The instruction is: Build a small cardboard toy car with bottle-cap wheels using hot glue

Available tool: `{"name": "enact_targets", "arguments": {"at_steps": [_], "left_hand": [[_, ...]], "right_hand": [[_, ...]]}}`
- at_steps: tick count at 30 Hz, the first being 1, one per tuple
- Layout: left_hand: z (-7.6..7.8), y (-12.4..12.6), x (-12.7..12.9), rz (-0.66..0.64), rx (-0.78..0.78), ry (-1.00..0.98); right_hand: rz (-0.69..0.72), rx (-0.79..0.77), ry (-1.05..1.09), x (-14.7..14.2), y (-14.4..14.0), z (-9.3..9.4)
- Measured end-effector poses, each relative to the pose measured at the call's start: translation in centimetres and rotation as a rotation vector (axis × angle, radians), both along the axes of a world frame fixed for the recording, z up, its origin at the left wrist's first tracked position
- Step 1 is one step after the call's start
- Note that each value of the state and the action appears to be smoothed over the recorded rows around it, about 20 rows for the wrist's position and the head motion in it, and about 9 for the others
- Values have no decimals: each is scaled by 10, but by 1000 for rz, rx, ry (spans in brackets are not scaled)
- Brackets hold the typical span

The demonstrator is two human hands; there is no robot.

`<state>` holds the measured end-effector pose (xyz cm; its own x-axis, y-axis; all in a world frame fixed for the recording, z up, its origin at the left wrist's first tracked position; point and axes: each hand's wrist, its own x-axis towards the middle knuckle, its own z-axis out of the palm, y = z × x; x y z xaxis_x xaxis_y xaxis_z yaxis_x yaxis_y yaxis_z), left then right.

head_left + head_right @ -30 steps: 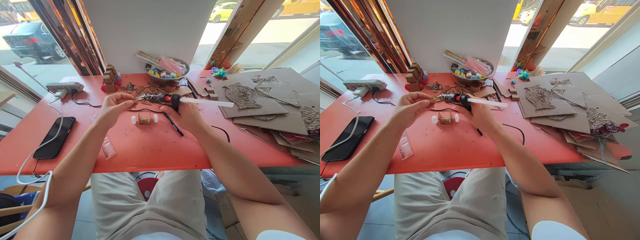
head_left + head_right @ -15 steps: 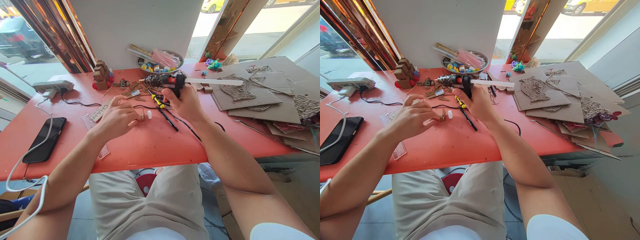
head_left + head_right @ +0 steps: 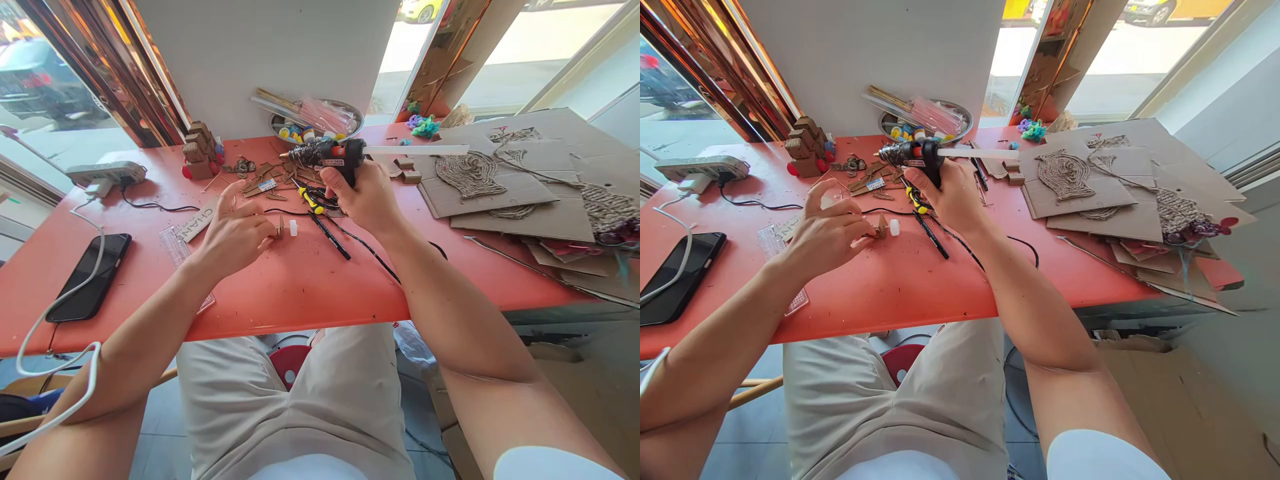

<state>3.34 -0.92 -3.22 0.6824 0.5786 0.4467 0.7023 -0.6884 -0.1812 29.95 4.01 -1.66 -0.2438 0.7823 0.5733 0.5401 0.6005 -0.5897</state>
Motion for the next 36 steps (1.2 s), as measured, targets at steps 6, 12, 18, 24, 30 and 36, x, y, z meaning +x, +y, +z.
{"name": "enact_targets", "arguments": {"at_steps": [6, 12, 18, 24, 30, 36], "left_hand": [[-5, 5, -2, 19, -51, -55], [-1, 3, 1, 108, -151, -132], [-1, 1, 4, 142, -153, -174], [-14, 10, 0, 125, -136, -203], [-11, 16, -5, 144, -187, -108], [2, 20, -2, 53, -294, -76]], "right_hand": [[6, -26, -10, 1, 0, 2], [3, -44, -28, 0, 0, 1], [-11, -19, -33, 2, 3, 0], [-1, -31, -23, 1, 5, -2], [15, -43, 7, 2, 5, -4], [21, -30, 5, 4, 5, -2]]}}
